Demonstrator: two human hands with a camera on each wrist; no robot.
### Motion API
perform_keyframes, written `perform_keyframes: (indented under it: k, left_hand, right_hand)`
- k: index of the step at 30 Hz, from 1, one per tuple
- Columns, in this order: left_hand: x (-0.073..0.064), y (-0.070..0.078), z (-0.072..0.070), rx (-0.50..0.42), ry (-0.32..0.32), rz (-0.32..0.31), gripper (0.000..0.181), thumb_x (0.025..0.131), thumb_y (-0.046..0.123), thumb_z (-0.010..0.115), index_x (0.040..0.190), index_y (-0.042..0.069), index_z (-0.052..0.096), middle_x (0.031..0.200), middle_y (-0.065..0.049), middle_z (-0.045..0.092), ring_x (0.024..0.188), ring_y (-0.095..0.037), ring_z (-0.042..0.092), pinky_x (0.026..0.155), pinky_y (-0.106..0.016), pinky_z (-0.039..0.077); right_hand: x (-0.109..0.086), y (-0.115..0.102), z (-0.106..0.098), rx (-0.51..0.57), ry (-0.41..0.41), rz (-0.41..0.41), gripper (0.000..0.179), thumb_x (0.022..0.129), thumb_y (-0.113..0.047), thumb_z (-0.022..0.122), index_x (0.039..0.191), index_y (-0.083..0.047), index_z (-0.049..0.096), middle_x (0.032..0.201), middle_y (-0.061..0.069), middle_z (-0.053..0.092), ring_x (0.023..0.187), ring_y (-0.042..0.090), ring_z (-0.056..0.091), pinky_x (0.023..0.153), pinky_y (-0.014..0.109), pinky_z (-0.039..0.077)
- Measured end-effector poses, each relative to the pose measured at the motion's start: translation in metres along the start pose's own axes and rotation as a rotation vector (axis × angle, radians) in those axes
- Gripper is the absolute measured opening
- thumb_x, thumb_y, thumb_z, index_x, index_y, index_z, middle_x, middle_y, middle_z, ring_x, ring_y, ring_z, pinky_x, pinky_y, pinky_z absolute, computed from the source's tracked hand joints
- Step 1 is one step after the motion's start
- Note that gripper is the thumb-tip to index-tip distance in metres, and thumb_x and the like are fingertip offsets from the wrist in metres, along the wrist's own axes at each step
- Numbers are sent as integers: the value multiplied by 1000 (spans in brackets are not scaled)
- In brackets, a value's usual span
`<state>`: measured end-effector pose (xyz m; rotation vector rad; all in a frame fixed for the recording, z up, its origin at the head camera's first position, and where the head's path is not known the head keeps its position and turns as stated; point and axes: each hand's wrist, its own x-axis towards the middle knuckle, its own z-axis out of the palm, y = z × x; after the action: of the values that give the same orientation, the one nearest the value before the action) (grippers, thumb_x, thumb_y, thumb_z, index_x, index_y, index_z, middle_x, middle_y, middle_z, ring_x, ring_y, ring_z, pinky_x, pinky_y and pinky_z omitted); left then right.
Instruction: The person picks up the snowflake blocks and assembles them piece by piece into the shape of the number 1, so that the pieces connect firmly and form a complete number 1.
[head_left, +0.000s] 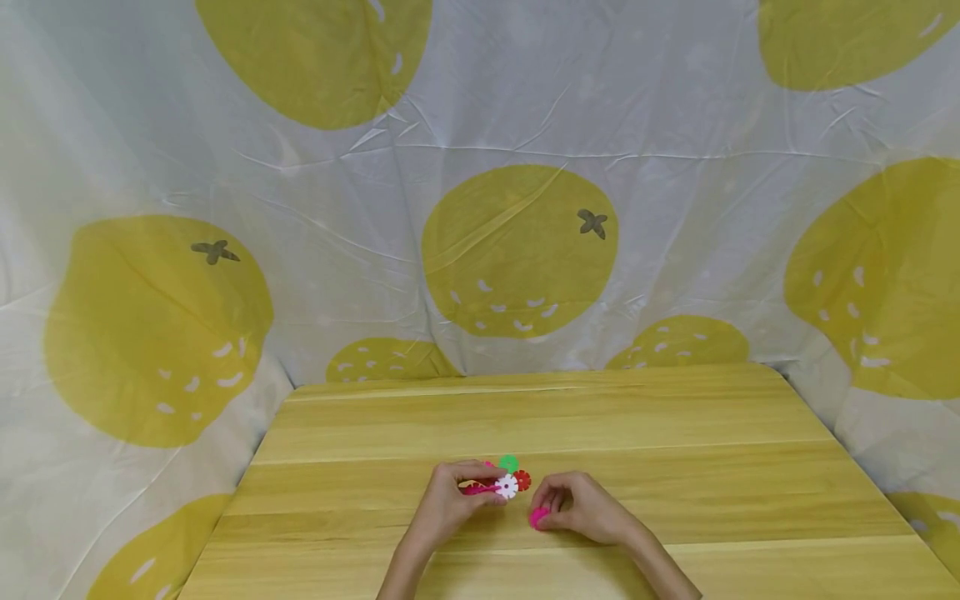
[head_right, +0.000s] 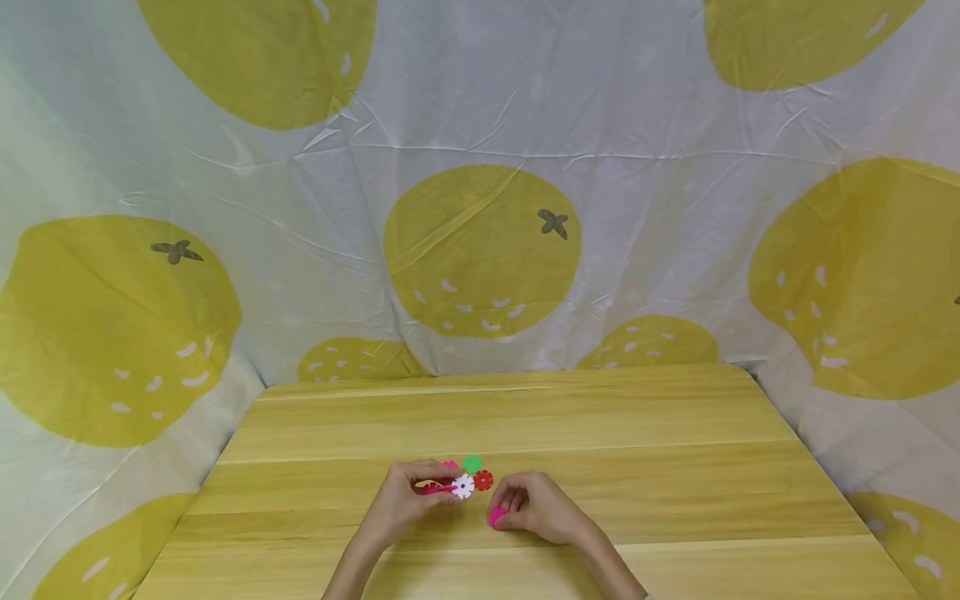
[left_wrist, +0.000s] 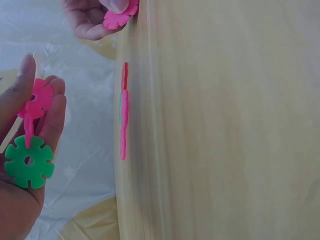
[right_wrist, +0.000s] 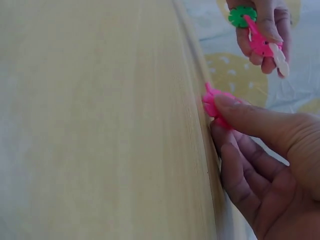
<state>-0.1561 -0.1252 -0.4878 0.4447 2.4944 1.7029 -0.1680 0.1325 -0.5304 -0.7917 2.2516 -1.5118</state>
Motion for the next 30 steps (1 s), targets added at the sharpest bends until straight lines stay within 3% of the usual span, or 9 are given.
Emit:
perform_keyframes:
  k: [6, 9, 22, 30]
  left_hand:
    - [-1, -1, 0, 9, -2, 32, 24, 79, 12, 88, 103, 13, 84, 110, -6, 79, 111, -28, 69, 89, -32, 62]
    - [-1, -1, 0, 20, 1, 43, 24, 79, 12, 88, 103, 13, 84, 109, -5, 80, 112, -29, 69, 90, -34, 61]
    - [-1, 2, 4, -40, -35, 18, 23, 82, 11, 86, 105, 9, 83, 108, -9, 79, 100, -8, 67, 82, -18, 59]
    - [-1, 3, 3, -48, -59, 17, 22, 84, 13, 85, 106, 9, 83, 108, -8, 78, 101, -7, 67, 81, -18, 59]
  right_hand:
    - [-1, 0, -3, 246, -13, 57, 20, 94, -6, 74, 110, 3, 67, 93, 21, 74, 76, 14, 74, 70, 33, 65]
    - [0, -1, -4, 318, 5, 55, 23, 96, -3, 71, 116, 8, 65, 96, 26, 73, 79, 20, 77, 73, 40, 65]
    - [3, -13, -4, 356, 164, -60, 28, 96, -9, 73, 118, 8, 68, 102, 27, 75, 85, 22, 78, 80, 48, 62]
    - [2, -18, 1, 367, 183, -110, 30, 96, -7, 72, 122, 10, 69, 109, 29, 75, 89, 33, 78, 81, 52, 60]
